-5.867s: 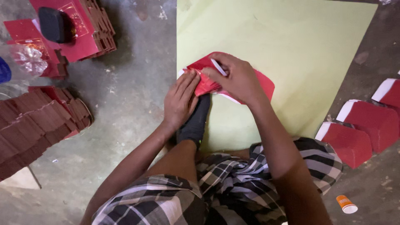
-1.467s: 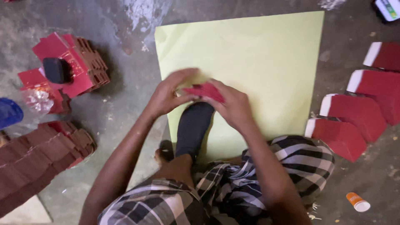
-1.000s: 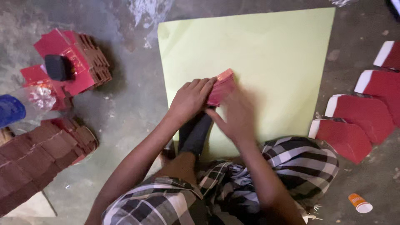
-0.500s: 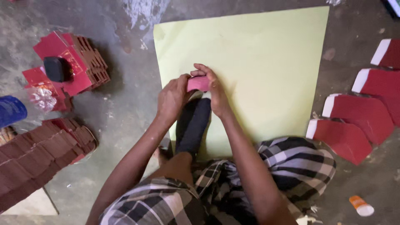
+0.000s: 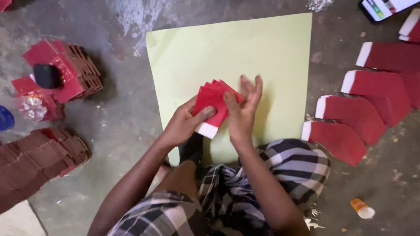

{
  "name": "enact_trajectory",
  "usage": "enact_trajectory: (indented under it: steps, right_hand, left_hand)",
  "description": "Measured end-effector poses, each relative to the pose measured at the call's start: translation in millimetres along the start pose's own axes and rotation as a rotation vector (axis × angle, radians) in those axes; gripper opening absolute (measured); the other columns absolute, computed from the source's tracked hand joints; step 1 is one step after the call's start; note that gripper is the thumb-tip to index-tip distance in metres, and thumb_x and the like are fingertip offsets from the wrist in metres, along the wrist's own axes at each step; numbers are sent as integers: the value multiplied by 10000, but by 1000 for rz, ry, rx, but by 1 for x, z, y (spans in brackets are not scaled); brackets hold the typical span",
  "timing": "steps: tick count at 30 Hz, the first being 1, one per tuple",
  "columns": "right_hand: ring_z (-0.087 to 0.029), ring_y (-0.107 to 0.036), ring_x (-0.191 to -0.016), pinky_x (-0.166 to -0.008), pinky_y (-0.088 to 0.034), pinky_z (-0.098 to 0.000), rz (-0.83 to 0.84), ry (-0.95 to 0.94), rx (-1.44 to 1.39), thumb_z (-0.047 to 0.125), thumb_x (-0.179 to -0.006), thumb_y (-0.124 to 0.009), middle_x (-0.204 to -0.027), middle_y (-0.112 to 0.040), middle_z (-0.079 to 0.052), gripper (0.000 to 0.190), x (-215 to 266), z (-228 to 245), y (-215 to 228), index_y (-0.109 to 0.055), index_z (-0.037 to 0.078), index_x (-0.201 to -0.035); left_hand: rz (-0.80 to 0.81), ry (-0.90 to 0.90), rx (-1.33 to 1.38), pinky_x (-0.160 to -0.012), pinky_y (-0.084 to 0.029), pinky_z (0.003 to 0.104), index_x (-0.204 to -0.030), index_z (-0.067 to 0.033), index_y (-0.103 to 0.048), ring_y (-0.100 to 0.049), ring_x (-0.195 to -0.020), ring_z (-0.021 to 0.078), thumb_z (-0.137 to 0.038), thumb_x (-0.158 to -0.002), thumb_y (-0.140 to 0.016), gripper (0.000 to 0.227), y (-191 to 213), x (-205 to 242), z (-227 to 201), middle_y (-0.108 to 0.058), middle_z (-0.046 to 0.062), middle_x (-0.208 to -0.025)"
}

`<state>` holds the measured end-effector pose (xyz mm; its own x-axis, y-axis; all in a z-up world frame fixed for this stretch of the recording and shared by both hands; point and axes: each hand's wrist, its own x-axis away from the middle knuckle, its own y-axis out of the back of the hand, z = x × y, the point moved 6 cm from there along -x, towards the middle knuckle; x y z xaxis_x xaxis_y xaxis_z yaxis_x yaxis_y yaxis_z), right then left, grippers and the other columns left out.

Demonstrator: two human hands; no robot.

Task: The person sits on the floor and folds red paper pouches by hand, pressing the edges to seal them and placing finished units in a row. The person repeats this process for several pouches.

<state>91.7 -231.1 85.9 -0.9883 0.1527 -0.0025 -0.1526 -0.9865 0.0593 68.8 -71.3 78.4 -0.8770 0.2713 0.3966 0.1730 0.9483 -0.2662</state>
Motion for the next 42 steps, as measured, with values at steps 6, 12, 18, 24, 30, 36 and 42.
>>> enact_trajectory:
  steps: [6,12,18,24,30,36,42]
  right_hand:
    - [-230,-615,-1354,-1204,-409,-451,244,102,253,353,-1031,-634,-1542,-562,-164,780,38,101,-5,-236,50,-1629]
    - [-204,-589,-1323,-1118,-480,-381,47,16,34,197,-995,-628,-1504,-534,-104,761,81,139,-5,-199,89,-1615]
    - [-228,-633,-1299,-1114,-499,-379,-130,416,553,171,-1064,-595,-1320,-722,-118,530,128,192,-7,-412,117,-1559]
    - [-247,-660,-681,-626,-509,-377,-142,-82,586,303,-1054,-605,-842,-731,-174,508,151,161,26,-601,53,-1496]
    - [-168,-660,-638,-613,-528,-332,-8,-126,388,339,-1089,-585,-784,-749,-134,427,143,161,69,-676,-43,-1257]
    - [-124,-713,-796,-687,-553,-307,76,-112,35,240,-1046,-662,-968,-758,-134,378,136,159,96,-659,12,-1347]
    - [-204,-691,-801,-726,-557,-356,78,52,445,282,-975,-673,-913,-749,-170,471,133,141,100,-632,86,-1400]
  left_hand:
    - [228,269,166,-936,-558,260,-1350,-50,-600,-679,-1071,80,-365,-967,-649,498,-15,44,-5,-723,-12,-1186]
    - [325,25,152,-814,-562,284,-1304,-43,-618,-668,-935,82,-361,-963,-691,472,-1,73,-46,-721,9,-1086]
    - [393,49,-137,-732,-565,283,-1165,-16,-704,-661,-816,88,-398,-980,-678,425,0,98,-66,-737,26,-945]
    - [423,53,-241,-758,-573,323,-1177,19,-689,-673,-821,122,-350,-963,-707,427,-6,121,-69,-735,56,-944]
    - [494,-155,-181,-925,-542,301,-1253,2,-683,-660,-996,92,-320,-939,-724,452,-32,127,-94,-758,15,-1108]
    - [389,-3,-251,-897,-545,291,-1234,-24,-690,-675,-974,93,-345,-909,-725,458,-46,130,-82,-774,9,-1076]
    - [211,184,-370,-821,-579,323,-1188,-26,-718,-714,-860,138,-356,-878,-729,452,-23,119,-51,-795,47,-972]
